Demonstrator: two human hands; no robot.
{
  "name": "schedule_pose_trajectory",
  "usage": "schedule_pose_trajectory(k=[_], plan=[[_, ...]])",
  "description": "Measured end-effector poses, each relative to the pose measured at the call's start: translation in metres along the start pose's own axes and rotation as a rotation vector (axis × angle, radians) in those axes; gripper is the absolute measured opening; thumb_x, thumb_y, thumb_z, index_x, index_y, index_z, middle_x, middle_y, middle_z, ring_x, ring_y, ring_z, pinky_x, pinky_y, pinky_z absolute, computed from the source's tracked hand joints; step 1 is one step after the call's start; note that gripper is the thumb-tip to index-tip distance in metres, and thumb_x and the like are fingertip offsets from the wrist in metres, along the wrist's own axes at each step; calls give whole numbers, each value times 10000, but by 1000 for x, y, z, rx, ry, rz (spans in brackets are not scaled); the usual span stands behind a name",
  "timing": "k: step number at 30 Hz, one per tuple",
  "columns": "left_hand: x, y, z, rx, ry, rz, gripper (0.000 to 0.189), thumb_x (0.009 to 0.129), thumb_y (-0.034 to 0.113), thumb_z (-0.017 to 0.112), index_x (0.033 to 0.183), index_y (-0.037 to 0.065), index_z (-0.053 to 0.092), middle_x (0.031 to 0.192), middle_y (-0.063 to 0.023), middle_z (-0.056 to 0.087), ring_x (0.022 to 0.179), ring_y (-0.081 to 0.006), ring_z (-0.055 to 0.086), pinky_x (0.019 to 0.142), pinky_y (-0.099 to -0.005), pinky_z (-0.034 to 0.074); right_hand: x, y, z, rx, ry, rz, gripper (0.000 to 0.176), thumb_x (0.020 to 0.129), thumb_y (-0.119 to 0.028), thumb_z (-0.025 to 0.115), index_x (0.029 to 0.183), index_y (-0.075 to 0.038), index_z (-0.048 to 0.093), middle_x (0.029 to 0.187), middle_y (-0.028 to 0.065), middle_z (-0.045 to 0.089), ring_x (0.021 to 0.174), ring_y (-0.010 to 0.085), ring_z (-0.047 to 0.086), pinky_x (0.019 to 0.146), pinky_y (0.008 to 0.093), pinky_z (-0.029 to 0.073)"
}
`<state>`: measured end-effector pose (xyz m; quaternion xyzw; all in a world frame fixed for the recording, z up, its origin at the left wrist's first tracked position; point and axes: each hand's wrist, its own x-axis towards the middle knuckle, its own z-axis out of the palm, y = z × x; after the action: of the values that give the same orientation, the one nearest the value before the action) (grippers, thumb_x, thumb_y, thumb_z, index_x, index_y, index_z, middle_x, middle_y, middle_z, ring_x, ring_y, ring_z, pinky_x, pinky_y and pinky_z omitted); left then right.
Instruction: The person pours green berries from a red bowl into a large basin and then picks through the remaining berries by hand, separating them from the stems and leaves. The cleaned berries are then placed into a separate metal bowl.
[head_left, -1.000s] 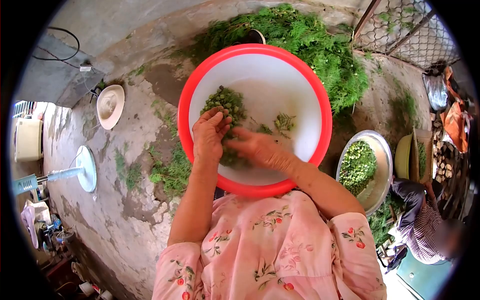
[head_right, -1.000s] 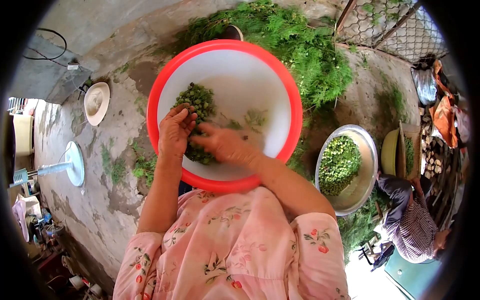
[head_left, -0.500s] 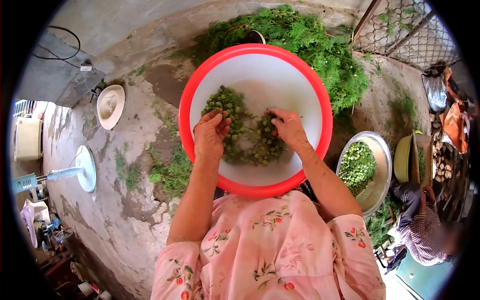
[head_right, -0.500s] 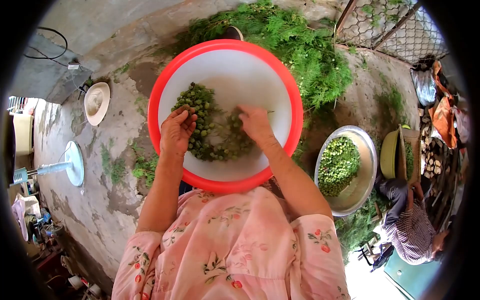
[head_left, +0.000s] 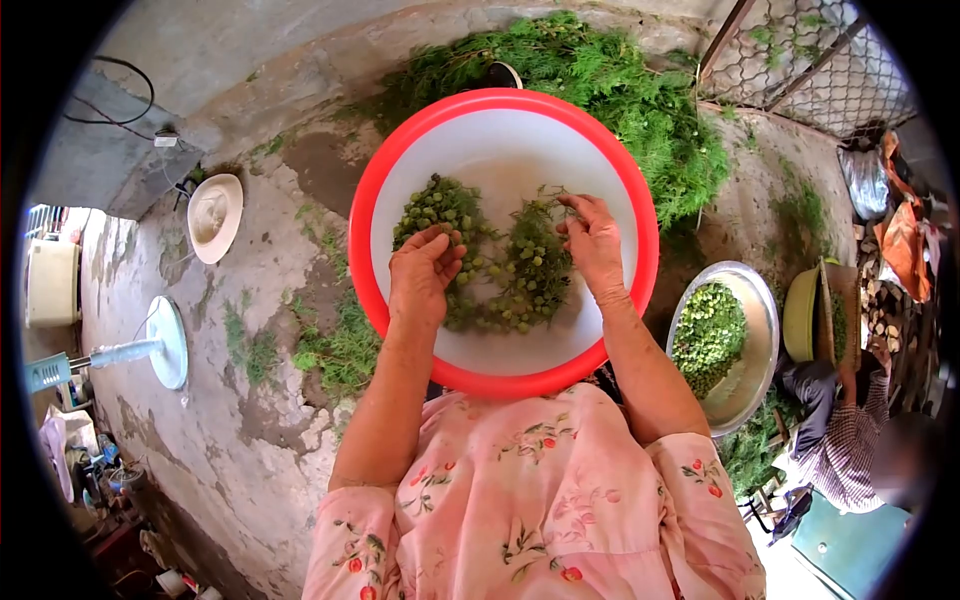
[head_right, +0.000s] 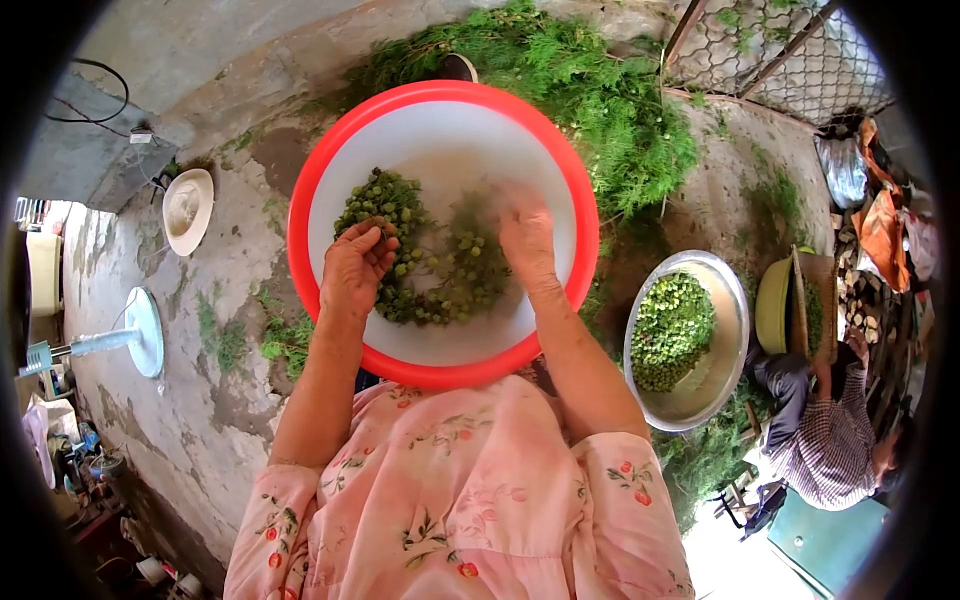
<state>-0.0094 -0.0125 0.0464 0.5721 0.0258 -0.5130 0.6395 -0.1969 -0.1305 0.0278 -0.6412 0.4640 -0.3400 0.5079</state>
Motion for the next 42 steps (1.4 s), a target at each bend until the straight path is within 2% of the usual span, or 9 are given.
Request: schedule_pose_trajectory(k=[3,6,7,10,13,19,28,34,42], plan=[[0,-1,1,0,7,-2,140,858,85,559,987,59,605,873,-41,644,739,-135,616,640,-242,485,1,25,4,-295,43,-122,269,809,31,454,1014,-25,618,995,80,600,750,159,597,637,250,482],[0,-1,1,2,-1,-4,135,856,86,564,981,59,606,868,-42,645,733,-133,618,633,-240,487,1,21,0,-613,-510,-97,257,781,40,497,993,-28,624,877,110,610,775,217,597,699,292,477],[0,-2,2,4,-7,-6,133,855,87,566,979,59,607,867,-41,646,731,-133,618,630,-239,487,-2,33,3,-585,-516,-95,269,762,37,534,1012,-28,612,915,129,600,808,267,589,762,319,463],[0,-3,2,-1,-13,-7,130,853,88,568,974,59,608,864,-40,647,725,-132,620,625,-234,487,-4,32,10,-522,-30,-244,268,765,34,541,1017,-26,612,940,137,599,822,263,589,772,315,462],[1,-5,1,-6,-4,-16,128,852,88,569,971,59,609,865,-41,648,726,-132,620,627,-234,487,0,18,0,-443,63,-188,269,765,37,545,1018,-23,613,947,148,593,829,278,590,774,315,464],[-1,-3,4,4,-10,-13,130,852,92,570,971,59,609,865,-40,649,729,-131,619,628,-238,487,0,34,2,-412,-1,-125,253,766,30,553,1001,-31,622,962,151,597,838,286,595,769,318,471],[-3,-12,9,61,-47,-50,152,872,109,560,1010,58,597,905,-49,649,755,-138,621,649,-255,498,-7,36,27,-769,-112,-188,82,776,-93,554,843,-90,600,866,161,565,807,361,570,703,452,469],[-5,-21,15,216,-91,-8,208,863,101,557,1060,43,592,926,-34,634,748,-119,607,632,-233,471,-7,29,27,-400,-88,-195,94,767,-105,593,852,-71,615,847,163,575,788,351,567,679,431,463],[-6,-28,19,443,-232,147,314,824,128,588,1115,12,564,910,-27,599,765,-115,565,657,-258,446,-17,-4,20,163,-228,300,129,823,-92,557,893,3,609,752,66,605,620,130,572,555,271,452]])
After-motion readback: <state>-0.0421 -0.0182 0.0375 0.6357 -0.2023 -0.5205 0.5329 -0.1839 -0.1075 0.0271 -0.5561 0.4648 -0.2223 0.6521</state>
